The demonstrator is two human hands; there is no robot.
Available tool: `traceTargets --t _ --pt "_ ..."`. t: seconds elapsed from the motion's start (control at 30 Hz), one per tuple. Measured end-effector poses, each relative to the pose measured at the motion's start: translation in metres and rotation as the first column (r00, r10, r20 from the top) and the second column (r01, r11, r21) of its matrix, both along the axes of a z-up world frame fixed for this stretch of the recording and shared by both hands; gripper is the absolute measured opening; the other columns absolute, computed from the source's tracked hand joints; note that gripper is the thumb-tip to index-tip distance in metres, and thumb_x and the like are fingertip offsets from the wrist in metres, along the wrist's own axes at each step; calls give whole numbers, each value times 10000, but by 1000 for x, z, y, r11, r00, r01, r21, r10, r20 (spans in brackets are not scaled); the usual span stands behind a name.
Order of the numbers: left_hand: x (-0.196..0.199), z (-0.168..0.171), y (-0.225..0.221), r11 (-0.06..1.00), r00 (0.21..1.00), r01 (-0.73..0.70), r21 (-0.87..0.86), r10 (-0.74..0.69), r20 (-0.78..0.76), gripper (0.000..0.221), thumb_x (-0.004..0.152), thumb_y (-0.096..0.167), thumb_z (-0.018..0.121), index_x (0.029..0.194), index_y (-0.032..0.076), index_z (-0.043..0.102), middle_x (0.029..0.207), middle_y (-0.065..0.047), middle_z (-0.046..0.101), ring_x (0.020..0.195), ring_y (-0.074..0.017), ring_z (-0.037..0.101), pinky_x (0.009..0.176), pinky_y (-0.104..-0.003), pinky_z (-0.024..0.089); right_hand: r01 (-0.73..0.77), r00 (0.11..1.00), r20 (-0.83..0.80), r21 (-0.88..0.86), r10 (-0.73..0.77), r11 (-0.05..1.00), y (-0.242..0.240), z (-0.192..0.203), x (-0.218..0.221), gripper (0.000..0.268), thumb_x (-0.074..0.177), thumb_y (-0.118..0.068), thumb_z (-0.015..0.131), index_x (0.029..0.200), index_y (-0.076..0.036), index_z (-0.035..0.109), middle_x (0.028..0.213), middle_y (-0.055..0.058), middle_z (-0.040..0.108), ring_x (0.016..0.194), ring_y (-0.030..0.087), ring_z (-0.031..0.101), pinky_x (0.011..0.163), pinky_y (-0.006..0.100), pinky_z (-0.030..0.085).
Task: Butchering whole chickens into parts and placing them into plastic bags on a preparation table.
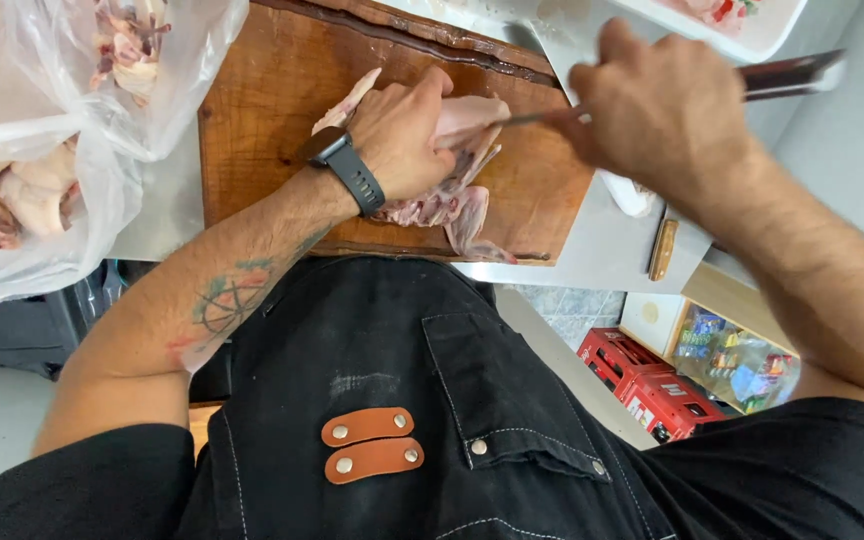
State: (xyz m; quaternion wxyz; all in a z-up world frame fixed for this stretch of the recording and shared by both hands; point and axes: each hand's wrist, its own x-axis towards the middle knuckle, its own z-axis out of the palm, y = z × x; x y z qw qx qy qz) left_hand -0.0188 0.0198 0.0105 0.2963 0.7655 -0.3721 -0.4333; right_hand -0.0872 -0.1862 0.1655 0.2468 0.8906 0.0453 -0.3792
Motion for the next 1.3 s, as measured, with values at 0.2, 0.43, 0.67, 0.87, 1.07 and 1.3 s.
traceTargets --t 0.2,0.43,0.67,0.87,1.07,1.3 --pt "2 10 2 1000 999 -16 -4 16 31 605 853 197 787 1392 72 541 1142 -178 783 867 -364 746 695 -530 635 26 999 40 172 -33 985 9 -10 -11 735 1185 -816 399 1072 -190 768 1048 81 698 572 268 746 400 412 606" --pt "1 -3 11 995 991 -80 -64 87 101 517 972 284 798 1373 36 585 1071 -137 789 728 -272 743 606 -473 649 -71 994 60 -253 89 965 -45 27 -18 678 1178 -854 482 1096 -274 826 1094 0 779 647 207 834 447 310 641" --pt "17 -7 10 998 1000 -9 67 11 -28 452 940 139 666 1348 19 516 831 -86 706 648 -308 674 564 -515 567 36 991 126 98 -49 995 -9 17 -18 659 1195 -797 496 1064 -221 789 1169 2 678 645 227 756 408 370 637" --pt "17 -2 8 996 993 -11 84 21 -119 546 997 124 699 1457 26 421 762 -11 632 529 -190 590 438 -372 535 32 984 153 327 -86 945 -7 -26 -21 650 1164 -734 534 930 -178 776 1069 35 694 547 229 677 407 401 528" --pt "16 -6 5 997 999 -24 71 27 -35 490 1040 229 644 1390 -21 409 736 -133 690 541 -342 645 454 -503 494 -41 961 273 292 -42 956 -13 -17 -23 605 1180 -749 626 944 -223 809 994 -12 692 585 248 702 404 420 585" --pt "18 7 5 990 997 -7 143 18 -73 548 1020 132 683 1443 -45 382 709 -14 643 504 -208 608 440 -386 545 99 965 220 190 -141 977 -18 -9 -21 688 1234 -781 560 1028 -172 808 1031 33 665 634 231 694 390 390 594"
